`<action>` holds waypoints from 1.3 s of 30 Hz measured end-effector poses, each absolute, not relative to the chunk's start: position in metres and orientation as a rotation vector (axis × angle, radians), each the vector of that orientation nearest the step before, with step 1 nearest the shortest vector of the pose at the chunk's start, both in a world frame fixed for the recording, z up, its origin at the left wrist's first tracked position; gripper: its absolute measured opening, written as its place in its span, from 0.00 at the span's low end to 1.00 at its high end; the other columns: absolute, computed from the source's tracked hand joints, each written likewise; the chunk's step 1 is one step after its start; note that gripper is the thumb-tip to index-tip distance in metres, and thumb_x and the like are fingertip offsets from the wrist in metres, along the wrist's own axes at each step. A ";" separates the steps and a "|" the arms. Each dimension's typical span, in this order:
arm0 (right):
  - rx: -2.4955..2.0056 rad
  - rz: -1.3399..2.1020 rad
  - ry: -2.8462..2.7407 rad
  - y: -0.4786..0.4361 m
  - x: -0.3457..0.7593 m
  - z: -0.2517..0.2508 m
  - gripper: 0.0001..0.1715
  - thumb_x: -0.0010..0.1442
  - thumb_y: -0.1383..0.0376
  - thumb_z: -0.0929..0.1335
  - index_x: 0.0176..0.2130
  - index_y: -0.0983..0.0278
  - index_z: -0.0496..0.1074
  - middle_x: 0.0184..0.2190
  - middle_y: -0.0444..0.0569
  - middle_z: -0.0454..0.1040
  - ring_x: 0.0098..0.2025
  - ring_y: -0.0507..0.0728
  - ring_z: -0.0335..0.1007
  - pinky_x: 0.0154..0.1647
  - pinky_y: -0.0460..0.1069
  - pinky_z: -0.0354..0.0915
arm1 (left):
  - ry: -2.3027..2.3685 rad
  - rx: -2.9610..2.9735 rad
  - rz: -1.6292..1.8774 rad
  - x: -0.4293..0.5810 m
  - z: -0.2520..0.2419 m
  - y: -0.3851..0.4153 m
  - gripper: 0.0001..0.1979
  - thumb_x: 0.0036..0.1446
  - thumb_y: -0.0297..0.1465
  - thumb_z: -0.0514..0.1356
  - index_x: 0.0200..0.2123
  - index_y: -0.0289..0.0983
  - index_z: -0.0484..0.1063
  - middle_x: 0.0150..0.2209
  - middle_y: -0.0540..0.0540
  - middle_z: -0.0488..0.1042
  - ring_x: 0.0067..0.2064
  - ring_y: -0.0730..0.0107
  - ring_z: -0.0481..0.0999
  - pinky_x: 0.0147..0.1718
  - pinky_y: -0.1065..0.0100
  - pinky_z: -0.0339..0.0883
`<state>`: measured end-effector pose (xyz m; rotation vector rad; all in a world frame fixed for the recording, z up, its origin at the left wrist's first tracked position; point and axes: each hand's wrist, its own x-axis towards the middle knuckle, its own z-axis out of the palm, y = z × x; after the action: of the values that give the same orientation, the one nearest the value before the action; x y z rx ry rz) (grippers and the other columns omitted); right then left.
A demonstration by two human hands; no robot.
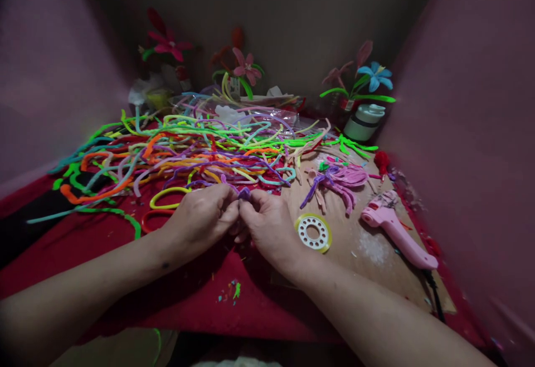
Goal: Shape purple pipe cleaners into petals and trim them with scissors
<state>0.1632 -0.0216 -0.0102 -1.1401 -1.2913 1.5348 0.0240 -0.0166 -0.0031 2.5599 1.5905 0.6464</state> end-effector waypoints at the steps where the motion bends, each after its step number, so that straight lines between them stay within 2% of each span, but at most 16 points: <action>1: -1.139 1.538 -1.287 -0.022 0.164 -0.010 0.08 0.55 0.63 0.63 0.27 0.65 0.64 0.14 0.38 0.69 0.13 0.49 0.66 0.11 0.40 0.61 | 1.578 2.539 0.668 0.024 -0.004 -0.016 0.07 0.55 0.29 0.50 0.26 0.36 0.62 0.23 0.49 0.66 0.24 0.70 0.66 0.25 0.69 0.56; 14: -1.031 1.575 -1.165 -0.018 0.164 -0.010 0.04 0.52 0.65 0.65 0.28 0.64 0.64 0.15 0.38 0.70 0.14 0.50 0.67 0.14 0.43 0.66 | 1.529 2.154 0.668 0.030 0.007 -0.014 0.06 0.52 0.28 0.51 0.25 0.37 0.65 0.19 0.52 0.70 0.21 0.74 0.68 0.22 0.73 0.57; 25: -0.985 1.661 -1.140 -0.016 0.166 -0.013 0.08 0.52 0.62 0.66 0.31 0.65 0.65 0.14 0.39 0.68 0.16 0.51 0.69 0.16 0.44 0.67 | 1.484 2.141 0.772 0.026 0.006 -0.010 0.05 0.50 0.26 0.52 0.26 0.36 0.66 0.21 0.52 0.69 0.22 0.76 0.66 0.22 0.74 0.57; 32: -1.017 1.684 -1.100 -0.014 0.167 -0.013 0.15 0.47 0.58 0.71 0.26 0.66 0.66 0.14 0.41 0.69 0.16 0.51 0.68 0.13 0.43 0.65 | 1.434 2.324 0.762 0.026 0.005 -0.014 0.06 0.51 0.24 0.51 0.24 0.35 0.65 0.20 0.52 0.67 0.22 0.77 0.64 0.22 0.74 0.55; 36: -1.012 1.662 -1.113 -0.013 0.168 -0.011 0.12 0.49 0.59 0.69 0.29 0.66 0.66 0.16 0.41 0.70 0.16 0.51 0.69 0.13 0.42 0.65 | 1.442 2.226 0.809 0.025 0.004 -0.011 0.03 0.51 0.26 0.52 0.29 0.36 0.65 0.22 0.53 0.66 0.22 0.77 0.64 0.22 0.74 0.56; 39: -1.031 1.641 -1.102 -0.013 0.169 -0.009 0.10 0.51 0.61 0.68 0.29 0.65 0.65 0.15 0.41 0.70 0.15 0.51 0.69 0.12 0.42 0.64 | 1.454 2.086 0.928 0.021 0.004 -0.009 0.04 0.51 0.27 0.54 0.34 0.36 0.64 0.24 0.53 0.65 0.24 0.77 0.64 0.23 0.74 0.57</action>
<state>0.1690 -0.0129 -0.0094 -1.0315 -1.1025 1.6409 0.0211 -0.0089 0.0036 2.0859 1.4537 0.9278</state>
